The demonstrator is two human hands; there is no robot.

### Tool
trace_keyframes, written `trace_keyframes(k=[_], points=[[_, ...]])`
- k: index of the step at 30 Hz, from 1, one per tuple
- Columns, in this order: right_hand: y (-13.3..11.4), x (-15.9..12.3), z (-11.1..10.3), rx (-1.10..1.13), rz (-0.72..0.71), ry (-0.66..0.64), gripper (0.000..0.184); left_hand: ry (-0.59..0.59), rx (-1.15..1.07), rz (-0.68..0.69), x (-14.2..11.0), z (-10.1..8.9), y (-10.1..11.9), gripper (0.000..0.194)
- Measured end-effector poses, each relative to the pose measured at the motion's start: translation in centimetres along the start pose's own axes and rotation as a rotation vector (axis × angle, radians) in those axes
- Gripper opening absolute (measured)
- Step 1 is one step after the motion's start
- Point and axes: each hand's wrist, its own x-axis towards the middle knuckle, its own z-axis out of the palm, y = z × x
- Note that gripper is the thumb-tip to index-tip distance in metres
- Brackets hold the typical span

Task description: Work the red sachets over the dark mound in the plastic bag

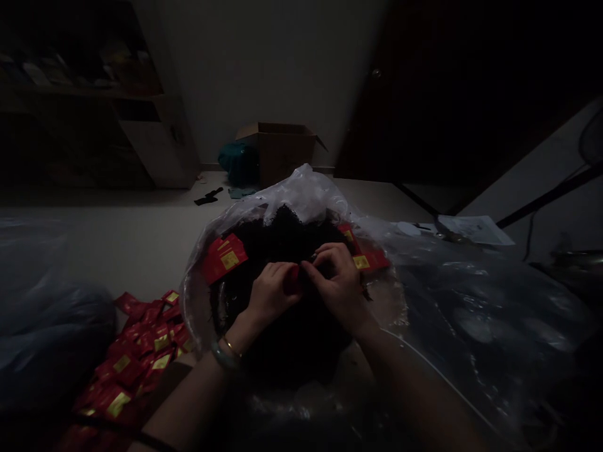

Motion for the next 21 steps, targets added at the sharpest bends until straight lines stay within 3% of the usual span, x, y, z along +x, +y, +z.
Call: trace_keyframes(k=[7, 13, 17, 21], points=[[-0.3, -0.3, 0.3, 0.023, -0.069, -0.215, 0.011, -0.014, -0.084, -0.075, 0.1, -0.4, -0.6, 0.042], [-0.5, 0.3, -0.7, 0.148, 0.049, -0.363, 0.023, 0.005, -0.088, -0.145, 0.2, -0.5, -0.8, 0.042], [-0.5, 0.2, -0.9, 0.109, -0.031, -0.558, 0.032, 0.017, -0.113, -0.179, 0.0, -0.1, -1.0, 0.05], [0.0, 0.2, -1.1, 0.044, -0.074, -0.464, 0.034, 0.023, -0.192, -0.249, -0.1, 0.2, -1.2, 0.06]])
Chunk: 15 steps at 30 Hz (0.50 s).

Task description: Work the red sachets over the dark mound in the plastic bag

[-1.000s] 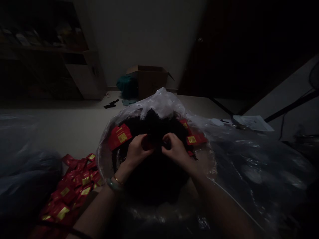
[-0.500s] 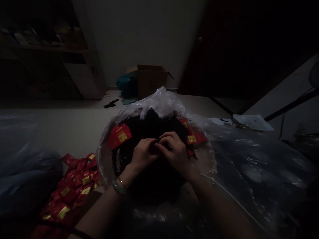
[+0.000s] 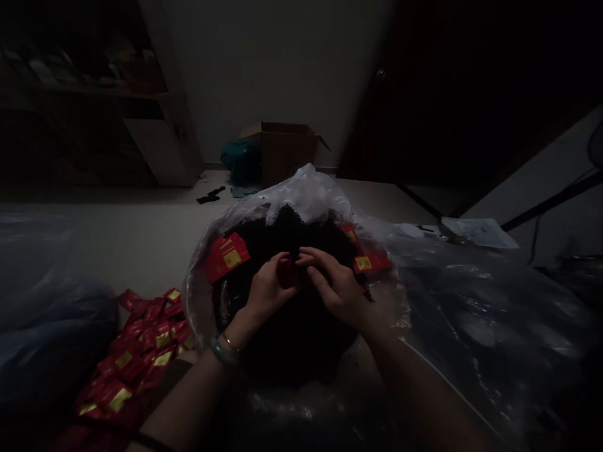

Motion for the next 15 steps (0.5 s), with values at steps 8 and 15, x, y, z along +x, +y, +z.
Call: trace_keyframes(k=[8, 15], points=[[1.7, 0.0, 0.9, -0.286, 0.012, -0.206, 0.01, -0.108, -0.018, 0.021, 0.2, -0.5, 0.4, 0.048], [1.3, 0.3, -0.4, -0.032, 0.137, -0.092, 0.008, -0.15, -0.274, -0.04, 0.5, -1.1, 1.0, 0.047]])
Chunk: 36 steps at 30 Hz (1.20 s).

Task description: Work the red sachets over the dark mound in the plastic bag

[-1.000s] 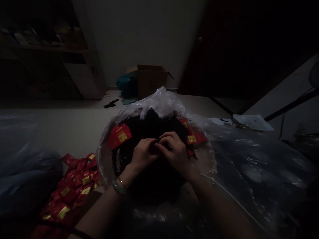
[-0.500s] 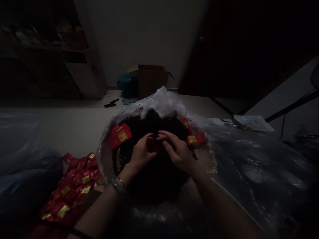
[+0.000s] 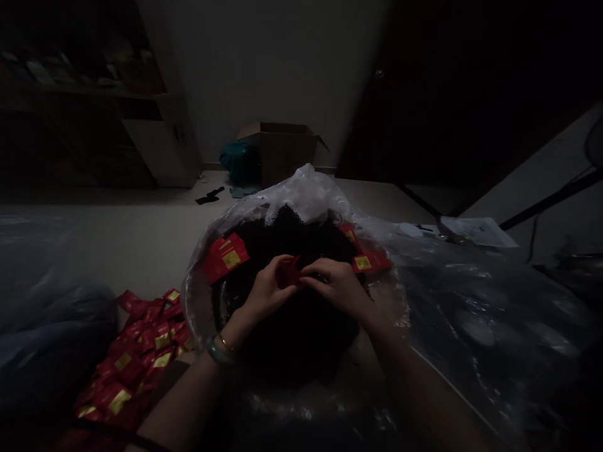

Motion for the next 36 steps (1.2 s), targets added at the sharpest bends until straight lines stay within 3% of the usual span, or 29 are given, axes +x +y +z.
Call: trace_keyframes(k=[5, 8, 12, 15, 17, 21, 25, 29, 32, 36], points=[[-0.5, 0.0, -0.8, 0.214, 0.186, 0.28, 0.011, 0.011, -0.301, -0.174, 0.4, -0.3, 0.4, 0.045], [-0.5, 0.0, -1.1, 0.232, 0.23, 0.411, 0.012, 0.032, -0.553, -0.318, 0.7, -0.6, 0.5, 0.044], [-0.2, 0.2, -1.1, 0.119, 0.121, 0.305, 0.013, 0.072, -0.797, -0.505, 0.8, -0.8, 0.5, 0.053], [-0.2, 0.3, -0.3, 0.145, 0.069, 0.245, 0.041, 0.025, -0.847, -0.577, 0.7, -0.6, 0.5, 0.057], [-0.1, 0.3, 0.4, 0.204, 0.074, 0.219, 0.041, -0.014, -0.855, -0.608, 0.5, -0.3, 0.5, 0.057], [0.2, 0.3, 1.1, 0.244, 0.166, 0.256, 0.011, -0.164, -0.822, -0.578, 0.1, 0.2, 1.1, 0.057], [0.6, 0.4, 0.5, 0.268, 0.273, 0.336, 0.016, -0.426, -0.739, -0.518, -0.1, -0.2, 1.6, 0.05], [0.6, 0.4, 0.0, 0.288, 0.255, 0.312, 0.016, -0.513, -0.698, -0.529, 0.1, -0.8, 1.4, 0.04], [0.5, 0.4, 0.3, 0.271, 0.214, 0.314, 0.015, -0.468, -0.634, -0.499, 0.2, -0.8, 1.1, 0.04], [0.4, 0.4, 0.9, 0.267, 0.207, 0.283, 0.009, -0.218, -0.578, -0.439, 0.3, -0.4, 0.9, 0.038]])
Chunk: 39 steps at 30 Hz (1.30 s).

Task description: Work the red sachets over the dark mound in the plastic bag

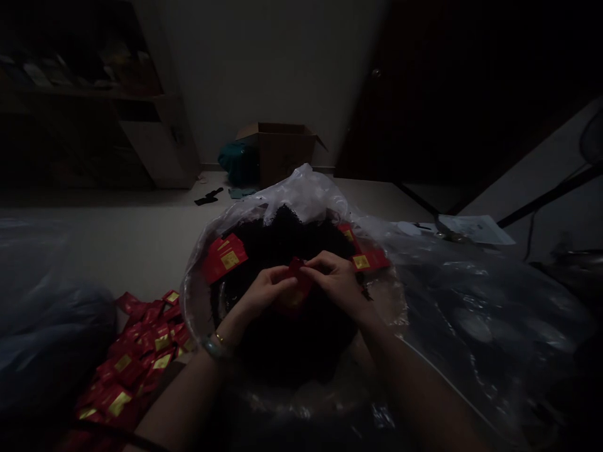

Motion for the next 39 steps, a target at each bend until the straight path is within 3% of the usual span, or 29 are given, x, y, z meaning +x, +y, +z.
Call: trace_keyframes(k=[4, 7, 11, 18, 24, 29, 31, 33, 36, 39], points=[[0.6, 0.1, 0.4, 0.029, 0.121, -0.035, 0.026, 0.112, -0.065, -0.001, 0.2, 0.4, -0.3, 0.042], [1.2, 0.2, 0.6, 0.041, 0.171, -0.109, 0.019, 0.168, -0.1, 0.005, 0.3, 0.7, -0.4, 0.043], [1.4, 0.1, 0.6, 0.055, 0.172, -0.116, 0.018, 0.22, -0.074, 0.055, 0.3, 0.9, -0.6, 0.043], [1.3, 0.1, 0.5, 0.016, 0.088, -0.131, 0.007, 0.225, -0.127, 0.031, 0.2, 0.7, -1.0, 0.043], [1.4, 0.0, 0.7, -0.087, 0.016, -0.169, 0.007, 0.233, 0.166, 0.16, 0.5, 0.3, -0.7, 0.027], [2.0, 0.7, -0.8, -0.04, 0.057, -0.279, 0.026, 0.149, 0.229, 0.17, 1.0, 0.0, -1.6, 0.052], [2.8, 1.1, -2.2, -0.161, 0.103, -0.244, 0.029, 0.152, 0.265, 0.153, 1.2, -0.2, -2.2, 0.046], [4.0, 1.4, -3.6, -0.468, 0.207, -0.242, 0.03, 0.155, 0.319, 0.107, 1.4, -0.3, -2.7, 0.033], [5.5, 1.3, -4.4, -0.859, 0.448, -0.47, 0.039, 0.165, 0.338, 0.051, 1.5, -0.2, -3.0, 0.026], [6.0, 0.8, -3.3, -0.992, 0.52, -0.586, 0.043, 0.187, 0.282, 0.029, 1.3, 0.1, -2.7, 0.029]])
